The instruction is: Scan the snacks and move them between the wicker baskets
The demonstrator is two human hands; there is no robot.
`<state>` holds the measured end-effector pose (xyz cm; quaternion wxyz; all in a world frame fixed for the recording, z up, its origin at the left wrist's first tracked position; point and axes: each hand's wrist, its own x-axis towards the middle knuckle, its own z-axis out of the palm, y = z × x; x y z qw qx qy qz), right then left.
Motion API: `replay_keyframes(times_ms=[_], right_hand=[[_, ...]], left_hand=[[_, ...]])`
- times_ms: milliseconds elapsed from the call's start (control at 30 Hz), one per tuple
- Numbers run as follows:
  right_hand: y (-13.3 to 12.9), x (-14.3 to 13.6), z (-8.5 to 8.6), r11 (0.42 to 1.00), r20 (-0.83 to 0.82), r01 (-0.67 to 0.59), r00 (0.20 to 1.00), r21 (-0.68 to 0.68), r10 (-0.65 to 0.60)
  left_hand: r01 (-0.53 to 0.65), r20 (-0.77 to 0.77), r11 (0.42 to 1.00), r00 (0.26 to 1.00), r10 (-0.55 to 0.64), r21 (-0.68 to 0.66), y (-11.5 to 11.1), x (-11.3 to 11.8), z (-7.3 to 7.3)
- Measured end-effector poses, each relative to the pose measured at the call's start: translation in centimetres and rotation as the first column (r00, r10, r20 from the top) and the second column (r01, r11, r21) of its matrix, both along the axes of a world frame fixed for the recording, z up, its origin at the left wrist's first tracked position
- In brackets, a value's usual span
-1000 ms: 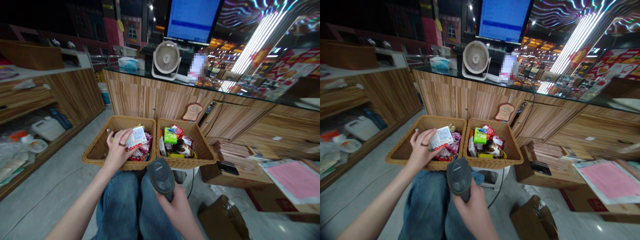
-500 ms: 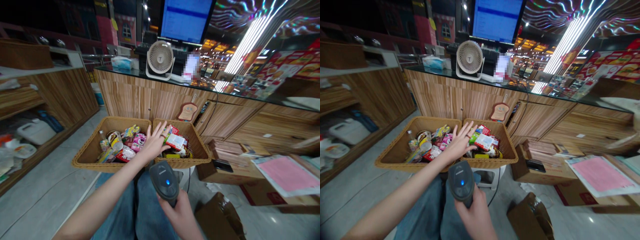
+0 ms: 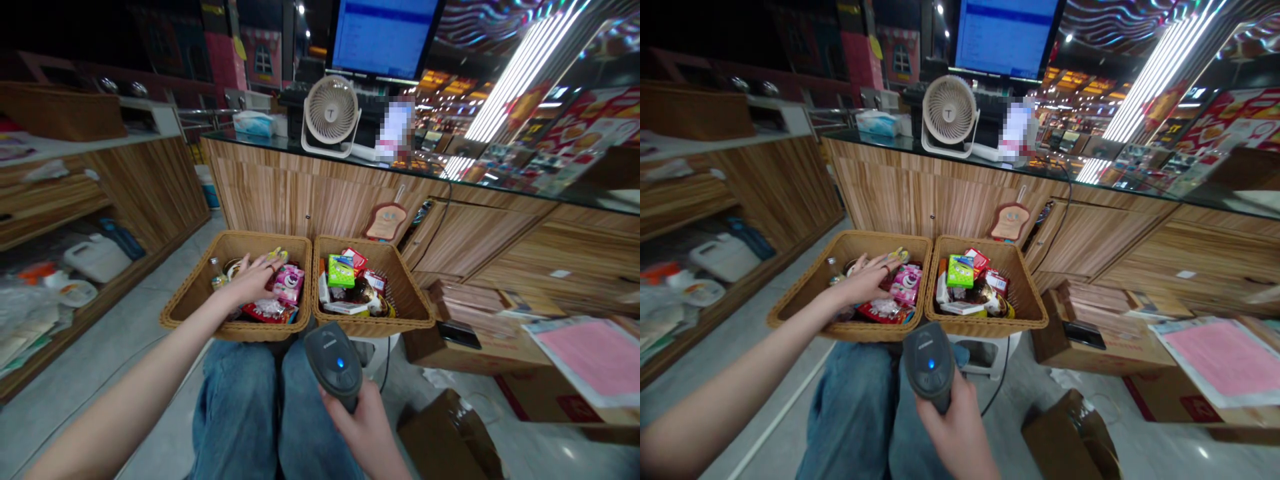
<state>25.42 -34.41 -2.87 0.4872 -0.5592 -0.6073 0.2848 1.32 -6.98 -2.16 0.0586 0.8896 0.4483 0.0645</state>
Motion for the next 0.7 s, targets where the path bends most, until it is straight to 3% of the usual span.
replay_keyframes(times_ms=[133, 333, 433, 533, 700], right_hand=[[0.1, -0.3, -0.2, 1.000, -0.037, -0.008, 0.999, -0.023, 0.007], [0.1, 0.0, -0.1, 0.999, -0.046, 0.011, 0.999, -0.032, -0.012], [0.0, 0.1, -0.1, 1.000, -0.031, 0.013, 0.999, -0.028, -0.014], [-0.1, 0.2, -0.2, 0.999, -0.020, 0.009, 1.000, -0.037, -0.010], [-0.2, 0.0, -0.1, 0.999, -0.042, -0.009, 0.999, -0.045, 0.007]], left_hand=[[0.075, -0.084, 0.993, 0.993, -0.083, -0.091, 0.5, 3.0, -0.6], [0.098, -0.163, 0.995, 0.982, -0.091, 0.032, 0.3, 5.7, -0.2], [0.087, -0.112, 0.992, 0.991, -0.077, 0.088, 0.2, 4.9, 0.5], [0.026, 0.051, 0.987, 0.998, -0.034, 0.160, 0.0, 2.9, 1.2], [0.011, 0.372, 0.985, 0.925, -0.076, 0.174, -1.7, -0.3, 1.2]])
